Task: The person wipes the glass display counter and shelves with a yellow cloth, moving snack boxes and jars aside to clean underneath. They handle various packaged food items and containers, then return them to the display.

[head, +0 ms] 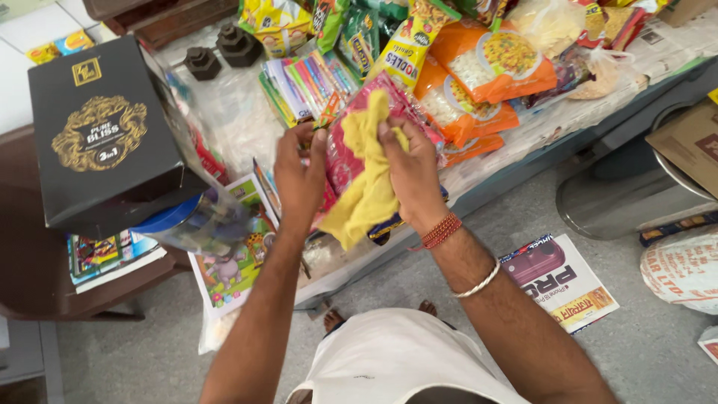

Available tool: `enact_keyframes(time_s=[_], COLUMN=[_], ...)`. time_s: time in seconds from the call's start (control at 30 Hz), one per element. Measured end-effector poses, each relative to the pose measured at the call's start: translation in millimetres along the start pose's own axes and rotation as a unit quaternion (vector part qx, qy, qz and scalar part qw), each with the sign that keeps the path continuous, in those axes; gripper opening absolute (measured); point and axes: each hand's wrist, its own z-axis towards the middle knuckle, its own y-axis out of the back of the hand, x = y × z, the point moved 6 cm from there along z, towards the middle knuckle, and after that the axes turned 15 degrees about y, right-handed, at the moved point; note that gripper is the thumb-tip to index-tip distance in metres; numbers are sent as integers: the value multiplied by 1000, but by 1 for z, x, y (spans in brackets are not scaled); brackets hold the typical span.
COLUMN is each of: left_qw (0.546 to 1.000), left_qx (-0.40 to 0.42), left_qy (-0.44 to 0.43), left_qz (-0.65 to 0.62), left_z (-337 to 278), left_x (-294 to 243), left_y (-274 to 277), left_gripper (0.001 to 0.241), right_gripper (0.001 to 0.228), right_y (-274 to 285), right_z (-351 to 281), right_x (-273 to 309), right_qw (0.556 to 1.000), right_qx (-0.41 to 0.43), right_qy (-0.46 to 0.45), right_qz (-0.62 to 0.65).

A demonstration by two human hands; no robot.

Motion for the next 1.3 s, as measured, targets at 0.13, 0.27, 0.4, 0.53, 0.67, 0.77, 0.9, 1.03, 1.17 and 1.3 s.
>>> enact_keyframes(time_s=[0.13, 0.27, 0.4, 0.53, 0.67, 0.77, 0.9, 1.03, 1.17, 1.3], left_qw=[964, 940, 860, 815, 847, 873, 933, 931, 926, 877], left_qx=[265, 296, 295, 375, 394, 387, 245, 281, 274, 230], left_qy=[16, 55, 92, 96, 13, -55, -236, -158, 67, 291], left_qz=[-17, -160, -406, -431, -355, -291, -116, -169, -252, -306], left_z=[-38, -33, -14, -27, -47, -60, -77, -79, -66, -45], left_x=[-34, -56, -81, -113, -138, -150, -162, -156, -120, -68], left_y=[-12, -8, -7, -35, -62, -86, -122, -176, -239, -302], left_gripper=[45, 42, 44, 54, 58, 52, 42, 31, 41, 59], right_gripper=[36, 46, 62, 70, 63, 53, 33, 32, 29, 29], right_y=[-4, -6, -19, -27, 8, 39, 84, 133, 188, 240], right_z=[23, 32, 20, 6, 13, 19, 28, 29, 32, 40], right_x=[33, 63, 74, 95, 111, 115, 109, 106, 107, 109], right_qw=[989, 986, 972, 860, 867, 899, 943, 953, 954, 955], right_qx=[-39, -16, 89, 159, 117, 95, 51, -27, -78, -114], right_qy=[107, 156, 165, 307, 310, 295, 259, 230, 210, 195], right_qz=[93, 59, -145, -375, -372, -308, -201, -197, -197, -192])
